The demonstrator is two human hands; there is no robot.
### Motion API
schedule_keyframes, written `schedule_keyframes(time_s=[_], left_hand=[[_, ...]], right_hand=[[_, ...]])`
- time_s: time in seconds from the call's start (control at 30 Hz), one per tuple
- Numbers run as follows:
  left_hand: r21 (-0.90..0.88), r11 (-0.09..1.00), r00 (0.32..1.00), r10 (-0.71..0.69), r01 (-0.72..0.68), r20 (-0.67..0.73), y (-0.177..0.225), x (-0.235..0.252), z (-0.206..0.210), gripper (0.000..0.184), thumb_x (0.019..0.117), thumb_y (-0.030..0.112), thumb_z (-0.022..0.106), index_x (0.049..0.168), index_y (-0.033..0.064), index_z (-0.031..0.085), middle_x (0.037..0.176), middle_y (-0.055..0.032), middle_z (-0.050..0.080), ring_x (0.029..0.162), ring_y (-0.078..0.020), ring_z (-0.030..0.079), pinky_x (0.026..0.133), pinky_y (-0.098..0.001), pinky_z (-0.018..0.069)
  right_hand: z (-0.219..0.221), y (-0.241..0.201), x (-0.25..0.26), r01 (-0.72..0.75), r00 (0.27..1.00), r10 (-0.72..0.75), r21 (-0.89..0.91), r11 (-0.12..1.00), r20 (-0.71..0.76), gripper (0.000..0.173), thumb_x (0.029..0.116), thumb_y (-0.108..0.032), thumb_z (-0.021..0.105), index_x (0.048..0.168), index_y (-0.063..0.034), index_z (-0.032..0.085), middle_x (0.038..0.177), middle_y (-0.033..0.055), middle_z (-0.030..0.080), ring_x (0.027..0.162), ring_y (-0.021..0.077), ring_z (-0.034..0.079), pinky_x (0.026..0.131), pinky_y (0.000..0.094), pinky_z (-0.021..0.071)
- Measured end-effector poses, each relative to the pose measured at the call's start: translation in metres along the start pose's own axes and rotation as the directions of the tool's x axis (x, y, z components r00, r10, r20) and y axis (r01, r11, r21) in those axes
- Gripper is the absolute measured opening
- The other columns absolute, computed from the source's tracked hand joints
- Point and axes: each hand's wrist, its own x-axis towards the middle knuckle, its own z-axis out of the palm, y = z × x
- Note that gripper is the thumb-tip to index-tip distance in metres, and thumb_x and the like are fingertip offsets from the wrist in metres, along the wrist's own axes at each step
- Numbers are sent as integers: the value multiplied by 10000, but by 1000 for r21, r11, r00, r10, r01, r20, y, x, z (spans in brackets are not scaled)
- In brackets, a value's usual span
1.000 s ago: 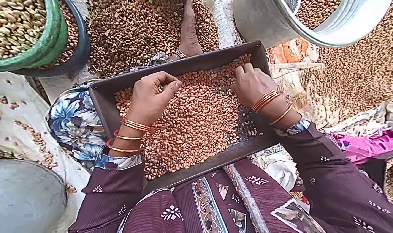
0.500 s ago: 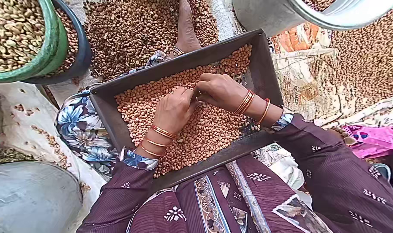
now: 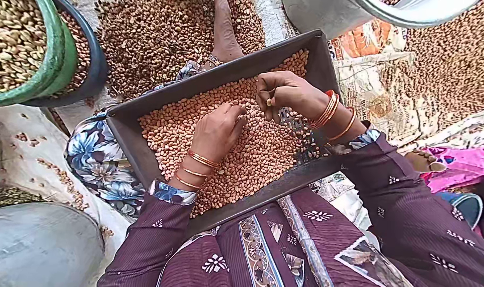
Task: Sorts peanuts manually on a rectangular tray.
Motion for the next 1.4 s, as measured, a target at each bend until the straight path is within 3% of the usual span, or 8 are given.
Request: schedule_keyframes(time_s=[0.1, 0.17, 0.33, 0.73, 0.87, 1.17, 1.3, 1.4], left_hand=[[64, 998, 1000, -3, 3, -4, -3, 12, 15, 226, 1031, 204, 591, 1140, 58, 726, 955, -171, 673, 821, -355, 695, 666, -500, 561], [56, 998, 1000, -6, 7, -28, -5, 14, 17, 214, 1030, 189, 585, 1074, 23, 713, 923, -182, 654, 798, -363, 685, 649, -501, 554], [-3, 1000, 999, -26, 26, -36, -13, 13, 15, 218, 1024, 182, 601, 1119, 28, 721, 972, -186, 679, 853, -359, 698, 715, -509, 564], [35, 997, 998, -67, 67, 0, -7, 12, 15, 214, 1043, 163, 559, 1116, 22, 704, 1022, -181, 696, 887, -358, 708, 723, -520, 568], [11, 998, 998, -64, 64, 14, -14, 15, 14, 238, 1050, 196, 546, 1117, 28, 702, 1023, -182, 696, 919, -362, 709, 761, -541, 564], [146, 987, 997, -71, 64, 44, -2, 9, 14, 210, 1043, 168, 568, 1091, 21, 709, 1016, -191, 691, 863, -381, 708, 688, -540, 565], [-226, 968, 991, -123, 110, -44, -10, 18, 2, 194, 1032, 192, 586, 1078, 64, 724, 870, -51, 674, 703, -143, 592, 667, -326, 492], [-877, 457, 956, -293, 151, 13, -12, 30, -12, 169, 1046, 126, 477, 985, 144, 634, 685, 101, 535, 523, 23, 443, 493, -133, 377]], right_hand=[[4, 2, 0, -45, 994, 41, 42, 998, 106, 183, 850, -122, 382, 932, -123, 545, 815, 16, 658, 627, 137, 668, 509, 304, 565], [12, 2, -2, 33, 996, -16, -211, 977, 84, 174, 972, -131, 469, 958, -79, 634, 802, 4, 673, 637, 86, 667, 552, 260, 574], [26, 21, -4, 279, 959, -215, -728, 627, 183, 121, 913, -114, 724, 1005, -40, 751, 928, 122, 679, 804, 234, 668, 754, 410, 564], [6, 7, -7, 144, 990, -87, -786, 602, 115, 174, 965, -199, 694, 970, -25, 700, 872, 99, 690, 810, 236, 679, 765, 438, 548], [-30, -5, 2, -30, 993, -86, -888, 459, -78, 149, 968, -123, 651, 1049, -28, 732, 990, 167, 707, 942, 338, 694, 847, 524, 532], [-17, 11, 15, -80, 995, -37, -942, 327, -98, 172, 991, -98, 647, 1079, 44, 686, 1062, 238, 652, 977, 406, 679, 867, 527, 545], [-16, 12, 15, -111, 992, -20, -940, 324, -125, 174, 998, -104, 622, 1080, 30, 696, 1061, 229, 666, 989, 402, 682, 873, 533, 538], [-29, 12, 15, -140, 986, -6, -840, 524, -168, 173, 954, -161, 657, 1035, -20, 715, 959, 159, 696, 899, 326, 687, 810, 525, 530]])
